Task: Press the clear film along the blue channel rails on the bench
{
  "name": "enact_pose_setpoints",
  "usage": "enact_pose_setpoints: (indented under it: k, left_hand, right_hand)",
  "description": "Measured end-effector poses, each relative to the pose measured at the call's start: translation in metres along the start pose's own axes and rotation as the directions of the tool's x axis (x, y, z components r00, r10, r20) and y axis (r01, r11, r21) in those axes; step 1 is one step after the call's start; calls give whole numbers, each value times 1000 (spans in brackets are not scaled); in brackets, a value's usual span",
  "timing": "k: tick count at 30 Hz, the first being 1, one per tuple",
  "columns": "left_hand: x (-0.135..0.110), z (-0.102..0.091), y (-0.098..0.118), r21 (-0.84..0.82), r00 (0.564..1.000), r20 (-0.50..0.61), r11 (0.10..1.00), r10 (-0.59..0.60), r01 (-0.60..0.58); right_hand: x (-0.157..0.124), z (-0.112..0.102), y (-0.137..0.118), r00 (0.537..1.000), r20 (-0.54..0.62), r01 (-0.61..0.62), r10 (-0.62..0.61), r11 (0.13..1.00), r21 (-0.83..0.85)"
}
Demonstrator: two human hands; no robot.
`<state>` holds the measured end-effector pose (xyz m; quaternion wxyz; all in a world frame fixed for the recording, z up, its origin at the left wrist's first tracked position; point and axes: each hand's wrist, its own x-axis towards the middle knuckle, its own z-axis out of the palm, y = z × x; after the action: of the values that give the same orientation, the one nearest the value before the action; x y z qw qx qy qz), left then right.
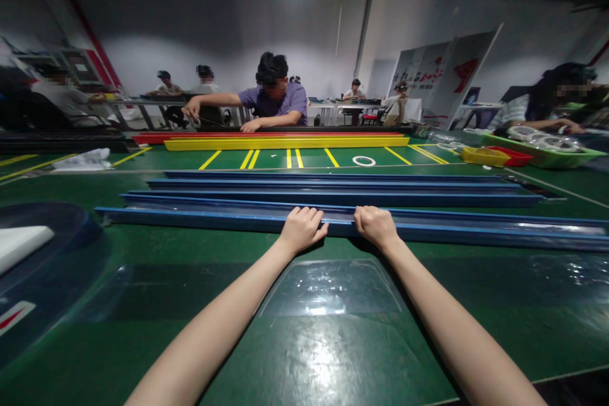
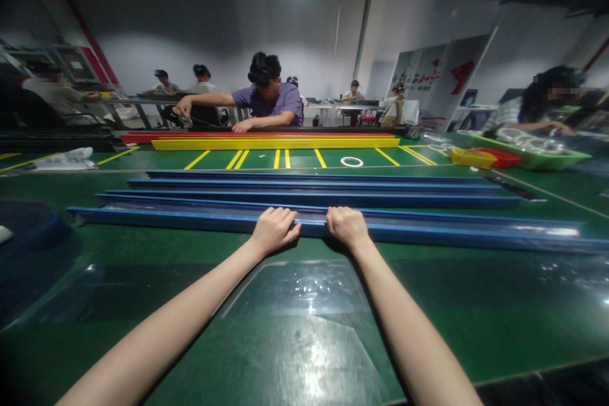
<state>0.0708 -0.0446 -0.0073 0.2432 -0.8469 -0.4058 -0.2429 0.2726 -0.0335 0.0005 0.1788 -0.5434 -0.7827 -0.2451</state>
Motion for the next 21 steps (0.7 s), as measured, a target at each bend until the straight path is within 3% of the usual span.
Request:
enact_pose_setpoints:
  k: [5, 10, 21]
  left_hand:
    - [0, 0, -2, 18, 999, 10, 999, -41, 41]
    - [0, 3, -3, 1, 999, 39, 1000, 2, -2]
    - [-1, 6, -4, -11, 1000, 12, 1000, -19, 19]
  right_hand:
    - [-6, -6, 15, 994, 56, -90, 90, 996, -3]
    - [-5, -11, 21, 971, 164, -177, 176, 984, -8]
    - [-1, -17, 19, 946, 278, -169, 166, 986, -14]
